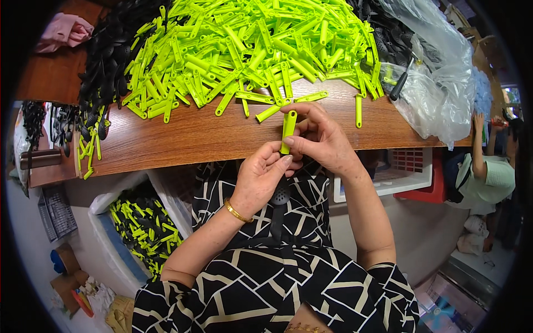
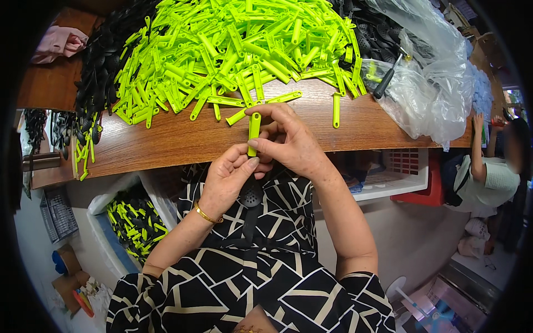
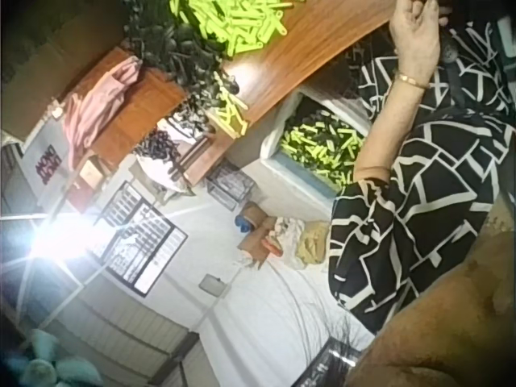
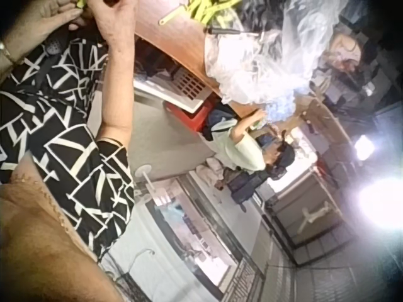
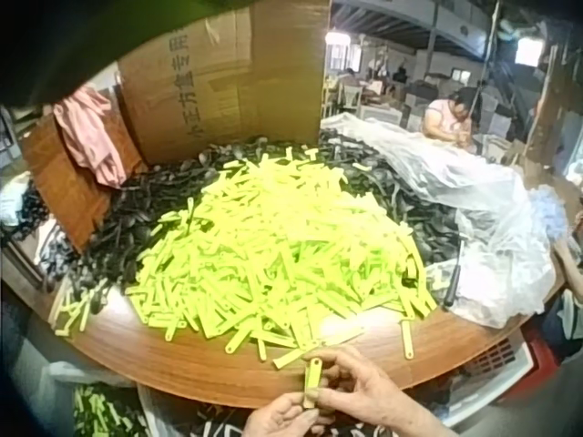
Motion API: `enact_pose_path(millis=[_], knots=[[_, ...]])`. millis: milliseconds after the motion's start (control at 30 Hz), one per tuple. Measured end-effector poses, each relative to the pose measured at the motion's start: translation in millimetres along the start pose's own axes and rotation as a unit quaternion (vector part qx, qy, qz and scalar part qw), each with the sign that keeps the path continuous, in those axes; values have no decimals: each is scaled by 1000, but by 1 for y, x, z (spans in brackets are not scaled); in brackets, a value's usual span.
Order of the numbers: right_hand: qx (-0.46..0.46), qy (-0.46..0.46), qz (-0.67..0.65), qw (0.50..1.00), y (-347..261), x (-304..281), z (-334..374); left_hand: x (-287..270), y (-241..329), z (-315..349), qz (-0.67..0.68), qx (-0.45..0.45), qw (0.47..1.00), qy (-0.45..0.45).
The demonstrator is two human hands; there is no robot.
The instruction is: The person assembles plastic spoons by inserting a neon green handle into a black spoon head. They use a hammer to tap the handle into place and then drop the finished spoon into a white bin below the table. The process is repeated continuously for multiple units.
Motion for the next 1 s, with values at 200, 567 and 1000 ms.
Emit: enact_pose_path(millis=[200,567,1000], knots=[[-15,18,-47,999,0,7,11,-7,2,5,-41,-10,999,27],[-12,33,-145,989,7,6,52,17,47,30,-359,195,912,-12],[-233,232,469,820,-74,-71,38,-4,-36,11,10,-124,992,15]])
Point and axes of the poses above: each hand's wrist, its own z-axis away from the middle knuckle, its own x-axis out of the palm, y = z × x, the point moved 10 cm from there along -z, towards the middle knuckle, and after that the axes turned 1 degree about y, right-handed, at the moved point
